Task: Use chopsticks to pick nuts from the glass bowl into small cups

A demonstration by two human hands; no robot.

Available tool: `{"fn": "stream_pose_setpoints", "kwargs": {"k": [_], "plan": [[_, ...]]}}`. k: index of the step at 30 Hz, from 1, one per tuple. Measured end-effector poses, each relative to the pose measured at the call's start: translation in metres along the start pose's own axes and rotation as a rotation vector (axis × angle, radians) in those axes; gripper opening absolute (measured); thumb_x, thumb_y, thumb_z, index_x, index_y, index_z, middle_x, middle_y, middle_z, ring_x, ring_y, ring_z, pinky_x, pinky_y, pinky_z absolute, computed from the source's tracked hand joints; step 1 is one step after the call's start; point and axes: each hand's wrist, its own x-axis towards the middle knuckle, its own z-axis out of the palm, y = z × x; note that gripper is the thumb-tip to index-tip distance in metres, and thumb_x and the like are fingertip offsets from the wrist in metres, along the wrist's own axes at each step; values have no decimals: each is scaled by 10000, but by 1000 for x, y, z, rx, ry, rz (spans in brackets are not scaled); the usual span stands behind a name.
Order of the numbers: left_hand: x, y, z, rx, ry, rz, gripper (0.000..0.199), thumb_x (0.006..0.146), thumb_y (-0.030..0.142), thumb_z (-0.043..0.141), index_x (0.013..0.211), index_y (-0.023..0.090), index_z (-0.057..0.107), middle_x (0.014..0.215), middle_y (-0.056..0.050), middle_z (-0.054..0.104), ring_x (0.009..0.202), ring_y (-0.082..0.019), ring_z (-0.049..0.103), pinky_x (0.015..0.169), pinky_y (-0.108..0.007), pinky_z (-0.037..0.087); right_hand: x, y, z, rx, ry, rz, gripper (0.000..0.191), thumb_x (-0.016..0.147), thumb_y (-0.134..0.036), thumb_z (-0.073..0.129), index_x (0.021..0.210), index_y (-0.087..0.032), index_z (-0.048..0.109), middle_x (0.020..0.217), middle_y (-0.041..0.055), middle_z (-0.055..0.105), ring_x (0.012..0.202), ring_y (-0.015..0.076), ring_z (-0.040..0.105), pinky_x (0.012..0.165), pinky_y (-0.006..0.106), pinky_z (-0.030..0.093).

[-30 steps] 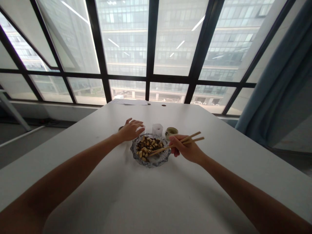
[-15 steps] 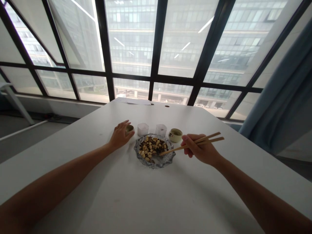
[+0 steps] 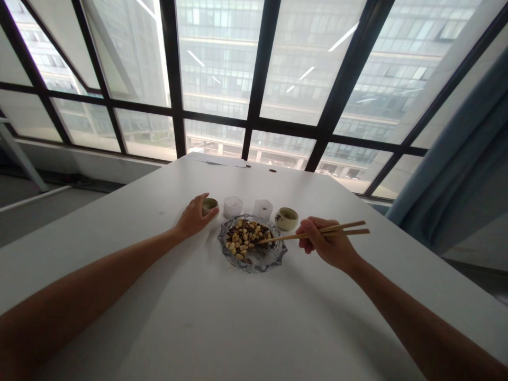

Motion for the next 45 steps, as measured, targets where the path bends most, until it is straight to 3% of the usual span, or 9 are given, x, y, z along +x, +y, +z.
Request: {"fn": "stream_pose_setpoints", "kwargs": {"k": [22,30,35,40,45], "plan": [[1,-1,0,-42,-6,10,615,858,530,569,1342,165,464,1379,-168,563,1266,-293,551,1092,-470,433,-2,-11,0,-59,-95,-36,531,878,-653,580,649,-180,659,495,28,643,369,112,558,345,209,432],[1,-2,0,-84,-5,-10,655,839,537,595,1353,156,454,1391,-177,564,1241,-290,577,1073,-465,450,4,0,1,127,146,63,576,784,-735,629,644,-177,654,445,18,614,316,116,521,305,223,417],[2,-7,-1,-106,-47,-161,847,758,636,679,1400,153,411,1294,-184,639,1149,-299,644,1004,-455,498,9,28,14,349,357,131,585,758,-762,633,662,-184,625,450,18,602,317,126,503,301,243,395],[3,-6,-5,-86,-106,-214,893,688,687,719,1353,146,465,1204,-178,686,1091,-316,672,952,-445,527,4,60,33,498,450,197,573,755,-767,630,695,-198,591,462,11,600,341,135,521,313,243,403],[3,-3,-5,-98,-109,-196,848,673,655,739,1303,145,488,1183,-170,689,1081,-312,670,944,-446,528,-7,68,43,611,508,324,594,698,-782,669,686,-192,595,462,8,595,345,123,518,323,233,414]]}}
